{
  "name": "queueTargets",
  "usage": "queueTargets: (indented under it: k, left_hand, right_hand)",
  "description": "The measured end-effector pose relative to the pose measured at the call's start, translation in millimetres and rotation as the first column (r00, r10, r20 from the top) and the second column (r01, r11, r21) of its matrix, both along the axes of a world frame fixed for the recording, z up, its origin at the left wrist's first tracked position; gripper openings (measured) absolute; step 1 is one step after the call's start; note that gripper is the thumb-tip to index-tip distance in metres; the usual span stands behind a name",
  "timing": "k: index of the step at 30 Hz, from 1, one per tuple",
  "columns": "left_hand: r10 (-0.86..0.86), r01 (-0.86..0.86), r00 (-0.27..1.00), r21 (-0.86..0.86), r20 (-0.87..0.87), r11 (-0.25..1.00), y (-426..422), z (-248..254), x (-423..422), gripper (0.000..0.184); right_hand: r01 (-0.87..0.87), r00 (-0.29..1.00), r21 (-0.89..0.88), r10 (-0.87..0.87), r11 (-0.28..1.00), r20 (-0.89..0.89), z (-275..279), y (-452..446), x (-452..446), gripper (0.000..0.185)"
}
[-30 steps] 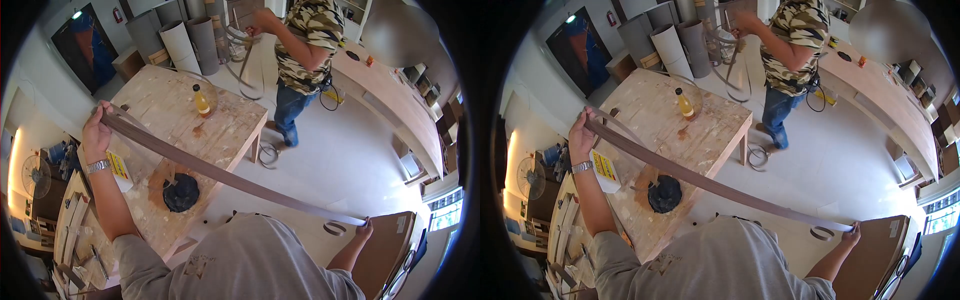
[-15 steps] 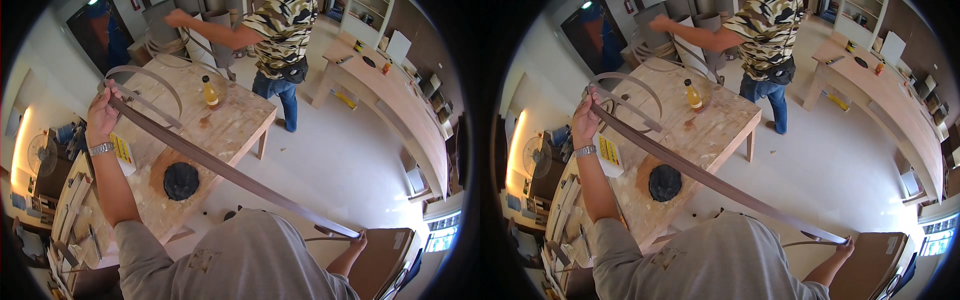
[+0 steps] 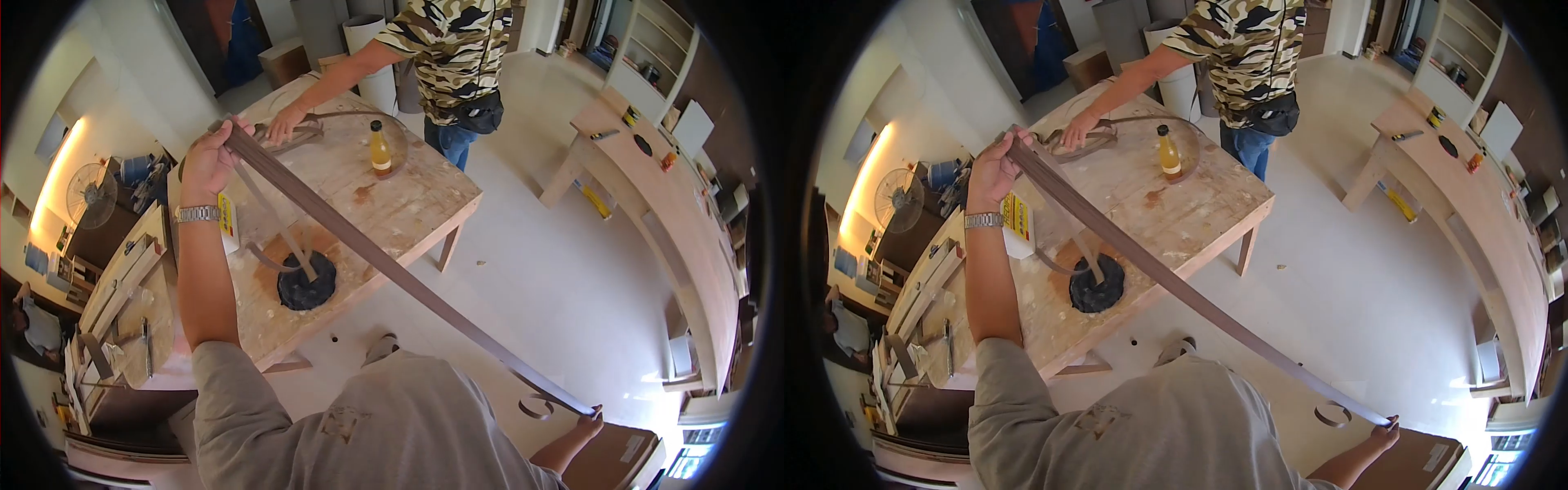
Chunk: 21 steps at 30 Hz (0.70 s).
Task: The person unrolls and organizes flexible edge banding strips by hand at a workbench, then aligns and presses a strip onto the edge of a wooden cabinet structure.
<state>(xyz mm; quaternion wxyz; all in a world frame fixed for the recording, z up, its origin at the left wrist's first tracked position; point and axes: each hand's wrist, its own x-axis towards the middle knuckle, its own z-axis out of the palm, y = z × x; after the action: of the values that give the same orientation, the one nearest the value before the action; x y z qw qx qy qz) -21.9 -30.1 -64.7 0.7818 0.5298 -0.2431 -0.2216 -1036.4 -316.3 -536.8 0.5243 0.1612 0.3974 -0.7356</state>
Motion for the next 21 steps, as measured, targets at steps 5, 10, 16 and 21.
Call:
queueTargets:
  k: [5,10,16,21]
  left_hand:
    - [0.094,-0.094,0.996,-0.046,-0.011,0.994,0,-4,20,0.02]
    - [0.163,-0.188,0.978,-0.199,-0.134,0.962,-5,-22,98,0.01]
    - [0.306,-0.32,0.945,-0.141,-0.116,0.937,-4,-10,126,0.007]
    - [0.419,-0.422,0.905,-0.028,-0.076,0.906,32,-87,149,0.012]
  right_hand:
    - [0.09,0.996,0.048,-0.09,0.995,-0.006,59,-4,53,0.026]
    - [0.007,0.996,0.107,-0.016,0.994,0.09,80,-30,62,0.031]
    - [-0.135,0.965,0.144,0.163,0.98,-0.205,119,-55,107,0.022]
    - [-0.286,0.855,0.035,0.271,0.958,-0.442,161,-69,147,0.014]
